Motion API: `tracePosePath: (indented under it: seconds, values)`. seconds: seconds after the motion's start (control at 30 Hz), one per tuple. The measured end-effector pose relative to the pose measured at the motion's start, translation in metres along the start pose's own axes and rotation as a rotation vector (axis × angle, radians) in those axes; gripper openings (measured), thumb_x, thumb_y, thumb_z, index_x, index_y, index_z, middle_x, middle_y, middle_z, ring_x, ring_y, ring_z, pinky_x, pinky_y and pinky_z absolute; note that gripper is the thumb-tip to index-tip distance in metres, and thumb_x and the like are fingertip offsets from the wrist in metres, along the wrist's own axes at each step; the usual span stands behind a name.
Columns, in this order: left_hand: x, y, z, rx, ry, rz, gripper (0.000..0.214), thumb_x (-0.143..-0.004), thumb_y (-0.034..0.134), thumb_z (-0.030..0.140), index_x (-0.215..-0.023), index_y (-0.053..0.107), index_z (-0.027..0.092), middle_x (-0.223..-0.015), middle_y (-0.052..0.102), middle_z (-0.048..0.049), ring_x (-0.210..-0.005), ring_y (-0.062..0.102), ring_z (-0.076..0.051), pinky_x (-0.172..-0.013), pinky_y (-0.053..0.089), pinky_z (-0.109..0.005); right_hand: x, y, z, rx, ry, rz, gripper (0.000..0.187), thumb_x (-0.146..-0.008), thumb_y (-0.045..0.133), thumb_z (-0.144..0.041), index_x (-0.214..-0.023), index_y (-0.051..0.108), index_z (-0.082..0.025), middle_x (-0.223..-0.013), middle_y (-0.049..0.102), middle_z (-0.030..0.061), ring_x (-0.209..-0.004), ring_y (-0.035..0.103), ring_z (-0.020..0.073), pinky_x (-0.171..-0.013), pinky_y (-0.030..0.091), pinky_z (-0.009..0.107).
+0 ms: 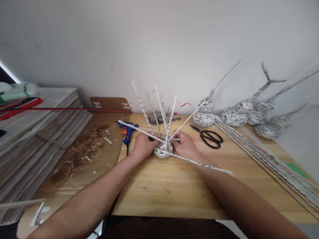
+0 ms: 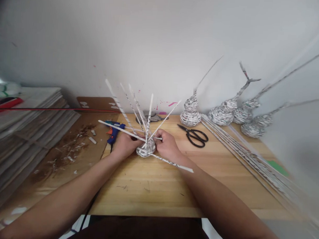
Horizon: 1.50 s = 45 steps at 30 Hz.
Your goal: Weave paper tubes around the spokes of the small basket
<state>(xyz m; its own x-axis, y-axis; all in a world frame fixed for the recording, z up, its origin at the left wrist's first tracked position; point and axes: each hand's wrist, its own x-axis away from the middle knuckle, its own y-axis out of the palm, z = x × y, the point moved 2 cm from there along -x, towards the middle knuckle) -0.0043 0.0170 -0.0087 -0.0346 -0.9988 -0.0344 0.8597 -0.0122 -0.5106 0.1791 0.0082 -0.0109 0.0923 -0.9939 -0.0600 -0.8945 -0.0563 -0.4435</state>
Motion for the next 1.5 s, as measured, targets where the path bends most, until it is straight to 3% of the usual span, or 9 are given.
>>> tracePosePath:
  seconds: [0.23,0.43,0.67,0.83,1.0,1.17,1.3,1.4,1.5]
  values:
    - [0.001,0.003,0.000,0.042,0.049,0.054,0.013,-0.069,0.072,0.023,-0.079,0.077,0.016,-0.076,0.076,-0.0055,-0.071,0.069,-0.021,-0.065,0.050,-0.027,0.006,0.001,-0.008,0.097,-0.094,0.009,0.008,-0.076,0.052,-0.017,-0.070,0.051,-0.023,-0.064,0.057,-0.0033,-0.064,0.053,0.0157,-0.062,0.038,0.026]
    - [0.001,0.008,-0.002,0.303,0.052,-0.042,0.015,-0.068,0.073,0.023,-0.081,0.077,0.016,-0.081,0.077,-0.0048,-0.076,0.070,-0.020,-0.071,0.054,-0.027,0.005,0.004,-0.010,0.076,-0.069,0.014,0.011,-0.075,0.050,-0.013,-0.071,0.052,-0.023,-0.065,0.060,-0.0031,-0.065,0.057,0.0157,-0.064,0.041,0.026]
    - [0.000,0.013,-0.008,0.338,-0.005,0.034,0.015,-0.066,0.076,0.026,-0.077,0.073,0.017,-0.082,0.077,-0.0066,-0.075,0.070,-0.020,-0.070,0.056,-0.029,0.006,0.008,-0.004,0.007,-0.013,0.063,0.008,-0.074,0.054,-0.018,-0.069,0.049,-0.023,-0.063,0.057,-0.0037,-0.064,0.054,0.0160,-0.061,0.039,0.026]
    - [-0.003,0.008,-0.007,0.381,0.009,-0.074,0.023,-0.065,0.078,0.030,-0.082,0.074,0.015,-0.084,0.077,-0.0072,-0.077,0.071,-0.021,-0.074,0.056,-0.030,0.002,0.003,-0.002,0.051,-0.039,0.044,0.008,-0.076,0.054,-0.017,-0.070,0.052,-0.022,-0.068,0.061,-0.0021,-0.067,0.056,0.0163,-0.062,0.039,0.026]
    - [-0.009,-0.006,-0.005,0.392,0.064,-0.115,0.037,-0.071,0.076,0.040,-0.098,0.073,0.014,-0.091,0.076,-0.0081,-0.081,0.069,-0.021,-0.072,0.054,-0.029,-0.004,-0.002,0.004,0.117,-0.021,0.021,0.009,-0.076,0.053,-0.014,-0.072,0.053,-0.022,-0.068,0.061,-0.0016,-0.067,0.056,0.0166,-0.064,0.040,0.027]
    - [-0.009,-0.018,0.000,0.439,0.152,-0.149,0.058,-0.071,0.075,0.060,-0.106,0.071,0.014,-0.081,0.073,-0.0053,-0.064,0.062,-0.015,-0.062,0.051,-0.025,-0.004,-0.004,0.003,0.048,-0.036,-0.020,0.005,-0.077,0.056,-0.018,-0.073,0.055,-0.021,-0.071,0.062,-0.0014,-0.071,0.058,0.0169,-0.066,0.042,0.027]
    - [-0.011,-0.017,0.000,0.733,0.004,-0.236,0.075,-0.079,0.047,0.079,-0.109,0.067,0.012,-0.071,0.070,-0.0082,-0.062,0.065,-0.018,-0.055,0.052,-0.028,-0.003,-0.007,0.000,0.067,-0.062,-0.034,0.008,-0.075,0.053,-0.014,-0.074,0.057,-0.021,-0.071,0.064,-0.0011,-0.069,0.058,0.0168,-0.065,0.043,0.027]
    - [-0.013,-0.013,-0.003,0.748,-0.115,-0.263,0.056,-0.074,0.067,0.064,-0.102,0.067,0.015,-0.062,0.066,-0.0032,-0.055,0.062,-0.016,-0.048,0.048,-0.024,-0.002,-0.008,-0.004,0.072,-0.070,-0.045,0.009,-0.074,0.052,-0.013,-0.073,0.056,-0.021,-0.068,0.063,-0.0017,-0.066,0.057,0.0161,-0.063,0.041,0.026]
    - [-0.012,-0.010,-0.005,0.585,-0.063,-0.353,0.036,-0.063,0.083,0.039,-0.087,0.071,0.015,-0.065,0.067,-0.0020,-0.055,0.059,-0.013,-0.048,0.045,-0.022,0.002,-0.007,-0.008,0.109,-0.132,-0.081,0.008,-0.075,0.052,-0.015,-0.072,0.056,-0.021,-0.067,0.061,-0.0025,-0.064,0.055,0.0150,-0.061,0.039,0.024]
